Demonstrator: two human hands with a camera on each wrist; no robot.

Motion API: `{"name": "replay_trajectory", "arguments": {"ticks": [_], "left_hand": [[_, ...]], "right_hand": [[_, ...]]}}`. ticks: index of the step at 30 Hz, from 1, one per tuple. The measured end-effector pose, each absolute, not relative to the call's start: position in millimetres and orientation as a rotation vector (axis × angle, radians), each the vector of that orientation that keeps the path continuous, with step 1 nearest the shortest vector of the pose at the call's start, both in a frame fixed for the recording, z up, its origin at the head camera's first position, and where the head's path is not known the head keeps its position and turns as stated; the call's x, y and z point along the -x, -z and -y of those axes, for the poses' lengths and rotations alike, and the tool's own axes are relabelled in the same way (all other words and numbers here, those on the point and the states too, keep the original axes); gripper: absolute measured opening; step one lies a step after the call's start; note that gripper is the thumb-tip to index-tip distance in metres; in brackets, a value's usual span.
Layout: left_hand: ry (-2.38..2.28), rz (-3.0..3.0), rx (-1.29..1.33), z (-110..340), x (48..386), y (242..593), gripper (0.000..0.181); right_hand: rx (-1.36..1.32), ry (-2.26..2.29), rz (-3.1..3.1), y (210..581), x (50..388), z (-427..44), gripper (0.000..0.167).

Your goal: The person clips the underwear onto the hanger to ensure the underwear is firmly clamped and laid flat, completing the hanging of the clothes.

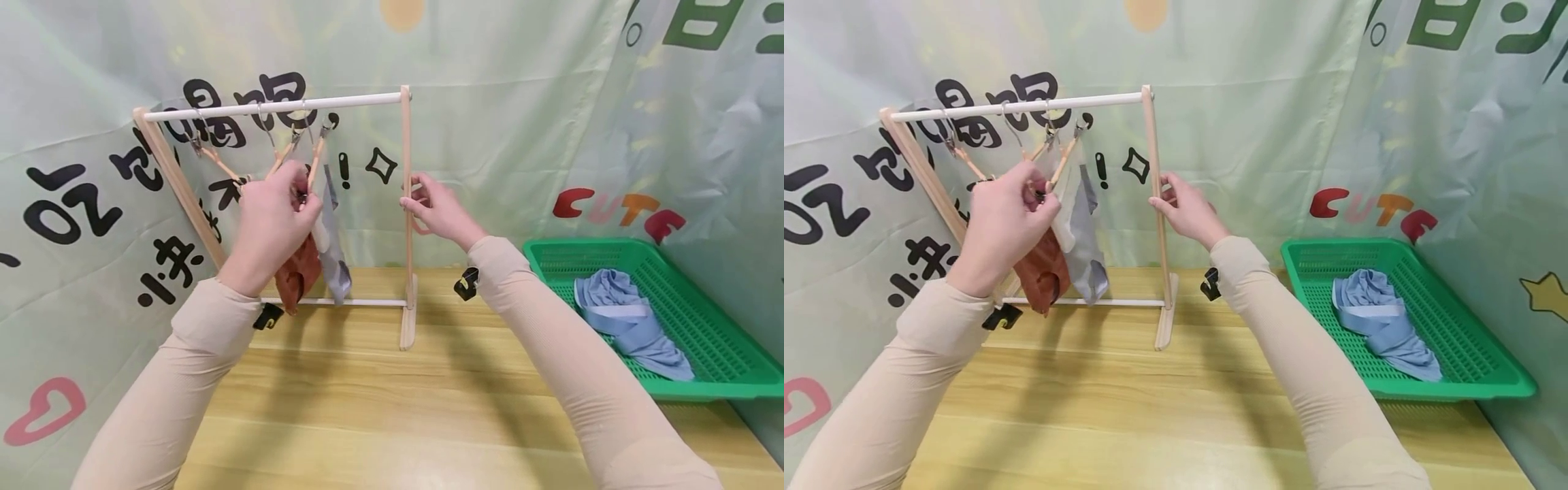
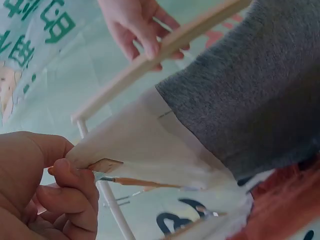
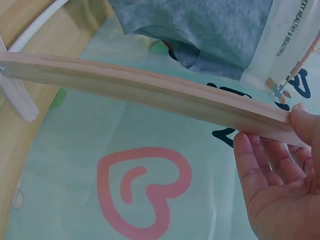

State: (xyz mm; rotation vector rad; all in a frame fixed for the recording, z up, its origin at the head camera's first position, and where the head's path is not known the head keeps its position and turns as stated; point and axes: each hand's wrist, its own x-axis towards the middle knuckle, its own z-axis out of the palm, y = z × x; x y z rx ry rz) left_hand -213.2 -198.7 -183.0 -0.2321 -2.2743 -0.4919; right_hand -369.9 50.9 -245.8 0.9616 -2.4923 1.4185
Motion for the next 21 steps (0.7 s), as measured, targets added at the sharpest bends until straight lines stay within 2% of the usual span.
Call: {"name": "replay_trajectory", "arguments": {"ticks": [10,17,21], "left_hand": [[0.479,2.257,0.133,230,202,187,0.012],[0.42,2.267,0.027,231,185,187,0.031],[0.324,2.22,-0.049,223,174,187,0.041]], "right_hand": [[-0.944,-1.392,2.552,249,368,-54,0.031],[-0.987,-1.327,2.625,256,357,-69,0.044],[-0.952,-1.267,2.668,253,343,-84,0.045]]}}
